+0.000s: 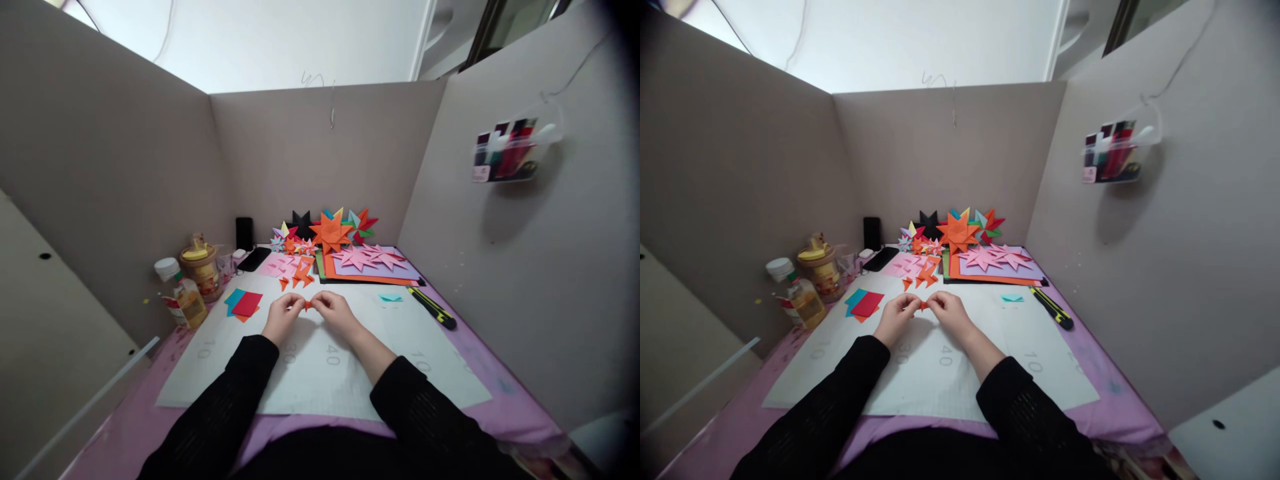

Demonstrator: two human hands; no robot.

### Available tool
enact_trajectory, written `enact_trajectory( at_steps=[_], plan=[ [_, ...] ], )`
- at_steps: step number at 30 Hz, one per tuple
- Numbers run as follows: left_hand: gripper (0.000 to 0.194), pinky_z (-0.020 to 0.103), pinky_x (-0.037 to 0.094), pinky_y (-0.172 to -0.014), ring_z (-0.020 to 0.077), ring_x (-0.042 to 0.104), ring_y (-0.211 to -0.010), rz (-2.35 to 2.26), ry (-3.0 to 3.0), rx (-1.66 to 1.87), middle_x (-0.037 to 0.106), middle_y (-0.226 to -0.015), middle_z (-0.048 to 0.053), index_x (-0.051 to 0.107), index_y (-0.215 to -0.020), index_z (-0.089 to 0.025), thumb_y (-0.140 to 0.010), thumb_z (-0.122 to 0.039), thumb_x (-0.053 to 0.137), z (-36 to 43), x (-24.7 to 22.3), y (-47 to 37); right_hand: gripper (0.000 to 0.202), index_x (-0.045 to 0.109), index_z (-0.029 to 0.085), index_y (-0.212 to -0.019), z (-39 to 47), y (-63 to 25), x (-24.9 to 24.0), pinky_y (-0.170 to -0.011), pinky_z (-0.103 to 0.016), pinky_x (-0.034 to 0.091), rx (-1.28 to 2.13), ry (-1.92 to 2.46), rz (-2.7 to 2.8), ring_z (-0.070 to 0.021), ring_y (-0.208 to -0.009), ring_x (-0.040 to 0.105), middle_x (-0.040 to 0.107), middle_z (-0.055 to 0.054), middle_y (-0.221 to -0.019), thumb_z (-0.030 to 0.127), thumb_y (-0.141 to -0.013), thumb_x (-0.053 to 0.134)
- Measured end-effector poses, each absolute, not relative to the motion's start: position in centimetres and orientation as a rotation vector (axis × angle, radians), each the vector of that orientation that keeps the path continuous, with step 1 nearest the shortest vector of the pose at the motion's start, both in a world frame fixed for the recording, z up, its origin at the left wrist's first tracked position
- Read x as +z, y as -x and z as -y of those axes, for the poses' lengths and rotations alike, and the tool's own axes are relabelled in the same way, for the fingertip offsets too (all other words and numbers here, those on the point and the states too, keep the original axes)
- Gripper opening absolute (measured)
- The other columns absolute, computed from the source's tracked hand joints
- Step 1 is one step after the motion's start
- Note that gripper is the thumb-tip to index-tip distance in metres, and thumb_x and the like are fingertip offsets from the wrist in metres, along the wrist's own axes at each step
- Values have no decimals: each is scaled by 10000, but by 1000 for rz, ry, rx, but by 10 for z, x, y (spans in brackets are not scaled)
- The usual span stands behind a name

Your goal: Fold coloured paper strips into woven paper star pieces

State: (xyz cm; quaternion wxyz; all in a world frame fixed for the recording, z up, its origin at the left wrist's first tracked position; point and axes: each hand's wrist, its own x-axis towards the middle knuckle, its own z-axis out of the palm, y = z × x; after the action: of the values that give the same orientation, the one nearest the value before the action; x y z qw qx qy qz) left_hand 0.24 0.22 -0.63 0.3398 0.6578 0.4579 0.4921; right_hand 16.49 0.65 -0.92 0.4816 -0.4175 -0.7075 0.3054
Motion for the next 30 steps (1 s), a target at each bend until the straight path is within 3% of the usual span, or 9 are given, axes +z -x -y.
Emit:
enact_trajectory(
  at_steps=[15, 30],
  plan=[
    [150, 215, 405, -592, 118, 517, -643, -1207, -1827, 1328, 560, -661, -2, 537, -670, -156, -765, -260, 485, 1, -6, -8, 129, 614, 165, -708, -4, -156, -10, -596, -231, 401, 764, 1043, 1708, -133, -652, 538, 617, -17, -704, 258, -738, 530],
    [258, 212, 363, -502, 104, 464, -512, -1225, -1720, 1131, 508, -569, -24, 540, -661, -144, -743, -388, 518, 2, -5, -9, 124, 566, 158, -620, -5, -156, -10, -582, -227, 378, 857, 1076, 1660, -122, -605, 492, 559, 10, -615, 234, -704, 515]
  ],
)
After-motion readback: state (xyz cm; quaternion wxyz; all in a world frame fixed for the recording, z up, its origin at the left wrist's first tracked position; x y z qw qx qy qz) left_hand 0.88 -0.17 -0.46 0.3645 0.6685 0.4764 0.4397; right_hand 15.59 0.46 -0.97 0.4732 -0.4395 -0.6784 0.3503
